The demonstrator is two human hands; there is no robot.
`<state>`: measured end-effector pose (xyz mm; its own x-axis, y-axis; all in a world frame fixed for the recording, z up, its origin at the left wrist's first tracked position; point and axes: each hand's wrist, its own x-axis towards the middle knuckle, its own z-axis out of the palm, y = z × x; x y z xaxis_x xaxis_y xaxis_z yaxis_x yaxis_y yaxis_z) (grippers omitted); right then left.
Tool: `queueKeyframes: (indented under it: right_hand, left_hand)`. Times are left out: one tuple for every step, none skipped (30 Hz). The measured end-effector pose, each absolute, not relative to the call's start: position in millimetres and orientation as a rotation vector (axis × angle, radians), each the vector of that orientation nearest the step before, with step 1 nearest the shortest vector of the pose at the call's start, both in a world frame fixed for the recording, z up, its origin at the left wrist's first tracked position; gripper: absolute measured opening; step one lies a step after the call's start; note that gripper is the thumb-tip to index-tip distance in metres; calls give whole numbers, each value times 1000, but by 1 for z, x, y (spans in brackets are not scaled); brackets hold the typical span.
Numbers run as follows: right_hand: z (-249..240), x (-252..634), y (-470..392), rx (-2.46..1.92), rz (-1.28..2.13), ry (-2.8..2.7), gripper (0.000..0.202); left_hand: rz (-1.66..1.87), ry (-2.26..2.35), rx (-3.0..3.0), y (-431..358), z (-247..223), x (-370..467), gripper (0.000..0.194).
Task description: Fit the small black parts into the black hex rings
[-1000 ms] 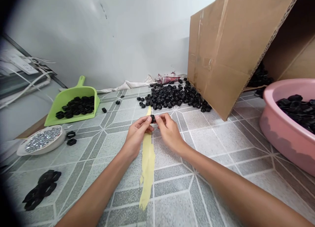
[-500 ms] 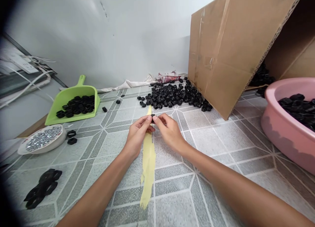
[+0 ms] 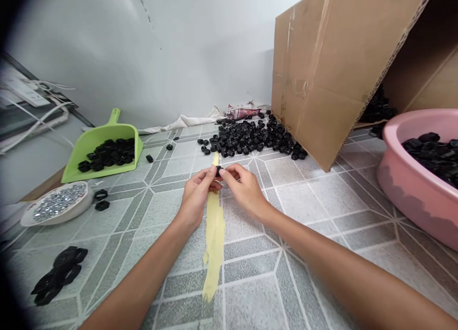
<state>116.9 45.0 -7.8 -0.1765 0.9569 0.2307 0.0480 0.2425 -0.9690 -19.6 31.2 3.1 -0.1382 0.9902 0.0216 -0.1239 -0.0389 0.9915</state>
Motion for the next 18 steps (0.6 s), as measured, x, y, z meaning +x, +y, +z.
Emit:
queueKeyframes:
  right_hand:
    - [-8,117,45,-1005,1120,-1495,36]
    - [-9,117,45,-1015,1121,-1504,44]
    - [-10,116,46,-1021,1114,-1506,46]
    - [-10,116,46,-1021,1103,-1498,42]
    - [-11,116,46,-1016,1093,-1481,34]
    - [-10,115,46,-1005,1087,-1465,24]
    - [-10,115,46,-989,1087,-1457,22]
    - [-9,115,46,-972,1092,-1460,25]
    - [-9,116,46,-959,1102,-1472,27]
    - [-8,116,46,-956,1113,-1491,24]
    - [-7,116,46,-965,1117,-1512,19]
    - [-7,117,45,-985,1114,-1529,22]
    - [-7,117,45,-1009,1103,-1540,31]
    - [-7,117,45,-1025,1094,-1547,38]
    - [-7,117,45,-1026,1092,-1547,41]
    - [-7,117,44,-1015,1096,-1537,39]
    - [-7,117,44,-999,1100,-1517,33]
    - [-8,116,44,-989,1098,-1496,28]
  left_hand:
    - [1385,1208,1069,31,3,-19,43]
    - [1384,1216,1065,31,4,-19,43]
    - [1386,1221,1058,31,4,-19,42]
    - [1391,1223,1049,30,5,-19,42]
    - [1400,1223,1039,30,5,-19,42]
    - [1408,1219,1032,30,6,-19,42]
    - [1416,1211,1030,30,6,-18,42]
    - [1422,1202,1029,29,6,-18,41]
    - [1426,1198,1028,29,7,-18,41]
    - [1425,1199,1024,29,7,-18,41]
    - [1422,1205,1018,29,7,-18,41]
    - [1418,1213,1013,29,6,-19,42]
    - [1413,1221,1011,29,6,-19,43]
    - [1409,1226,1011,29,6,-19,44]
    - [1407,1227,1012,29,6,-19,44]
    - [1409,1224,1012,29,6,-19,45]
    - [1412,1218,1012,29,6,-19,45]
    - [1414,1213,1013,29,5,-19,45]
